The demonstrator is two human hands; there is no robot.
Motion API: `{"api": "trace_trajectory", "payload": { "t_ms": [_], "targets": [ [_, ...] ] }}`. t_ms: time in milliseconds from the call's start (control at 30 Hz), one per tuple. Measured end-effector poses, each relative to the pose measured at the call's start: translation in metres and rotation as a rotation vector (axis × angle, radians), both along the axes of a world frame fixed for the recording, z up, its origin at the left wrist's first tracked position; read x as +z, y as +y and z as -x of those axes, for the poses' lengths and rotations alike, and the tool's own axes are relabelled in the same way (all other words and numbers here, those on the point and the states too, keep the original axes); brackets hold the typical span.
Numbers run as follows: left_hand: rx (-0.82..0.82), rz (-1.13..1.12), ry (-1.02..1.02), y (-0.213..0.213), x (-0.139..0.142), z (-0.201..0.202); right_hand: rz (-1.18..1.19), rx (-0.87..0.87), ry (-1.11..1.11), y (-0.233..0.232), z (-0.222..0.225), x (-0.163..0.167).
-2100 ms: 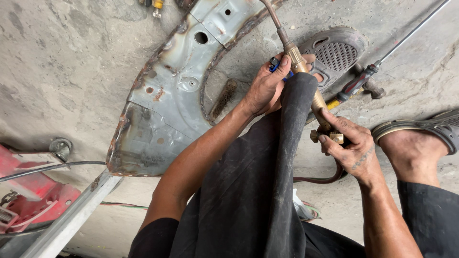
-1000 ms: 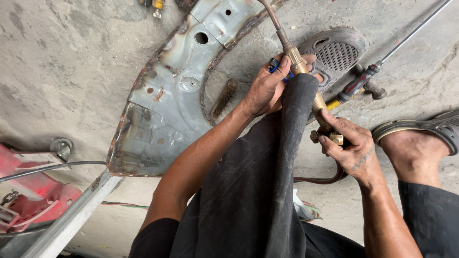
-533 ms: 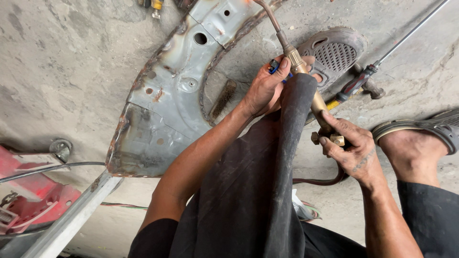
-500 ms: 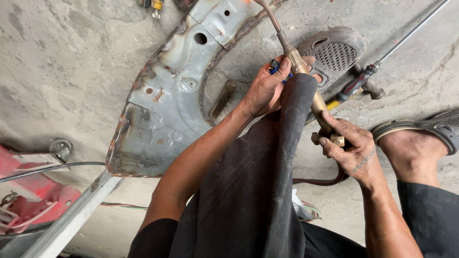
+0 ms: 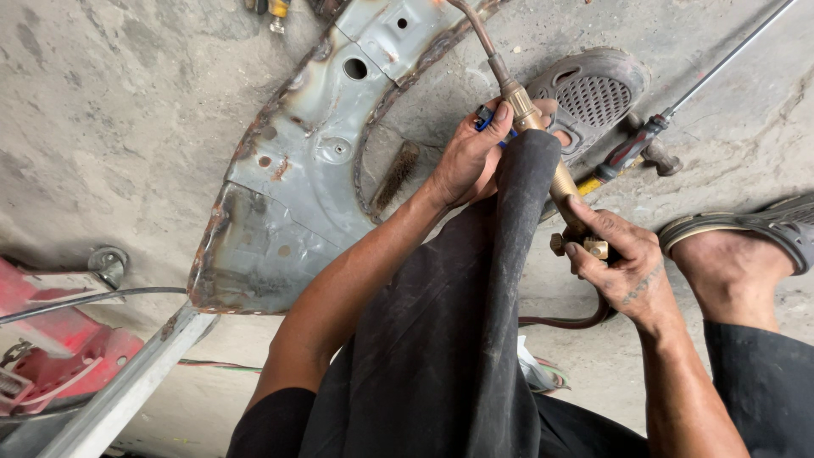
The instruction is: The person sits on the workshop floor working on a rusty car front panel. They use a screwdriver to pry at the panel, then adjust and ignite a gas torch and heat the panel and fasteners, occasionally hammering the panel with a hammer.
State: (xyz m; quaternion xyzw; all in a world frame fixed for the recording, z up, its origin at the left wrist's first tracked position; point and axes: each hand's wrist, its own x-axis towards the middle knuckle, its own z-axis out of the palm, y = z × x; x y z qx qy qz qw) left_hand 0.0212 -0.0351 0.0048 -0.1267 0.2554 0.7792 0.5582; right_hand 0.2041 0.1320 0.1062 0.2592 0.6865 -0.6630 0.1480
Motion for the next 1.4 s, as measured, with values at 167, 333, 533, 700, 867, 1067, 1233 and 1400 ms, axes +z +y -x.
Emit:
{"api": "trace_trajectory", "payload": {
  "t_ms": [167, 333, 533, 700, 867, 1067, 1233, 1400],
  "targets": [
    [-0.023, -0.015, -0.040, -0.0009, 0.0009, 0.0018, -0.011, 0.001, 0.003, 0.0005, 0.0003, -0.0010],
    [-0.018, 0.017, -0.036, -0.0013, 0.0000, 0.0011, -0.094, 0.032, 0.063, 0.0005, -0.0009, -0.0025],
    [-0.024, -0.016, -0.021, -0.0013, -0.0045, -0.0011, -0.019, -0.007, 0.016, 0.0000, -0.0056, -0.0011],
    [-0.022, -0.013, -0.027, -0.0017, -0.0051, -0.0021, 0.020, -0.016, -0.004, -0.0004, -0.0071, -0.0013],
    [-0.016, -0.033, -0.022, -0.0018, -0.0035, -0.0014, 0.016, -0.014, 0.006, -0.0004, -0.0061, -0.0030],
    [-0.029, 0.009, -0.014, -0.0018, -0.0031, -0.0013, 0.019, -0.019, -0.001, -0.0007, -0.0068, -0.0021],
    [-0.019, -0.023, -0.011, -0.0019, -0.0035, -0.0015, 0.017, -0.019, 0.001, -0.0012, -0.0058, -0.0021],
    [-0.021, -0.020, -0.032, -0.0019, -0.0032, -0.0007, -0.042, 0.004, 0.028, -0.0008, -0.0048, -0.0016]
  ]
}}
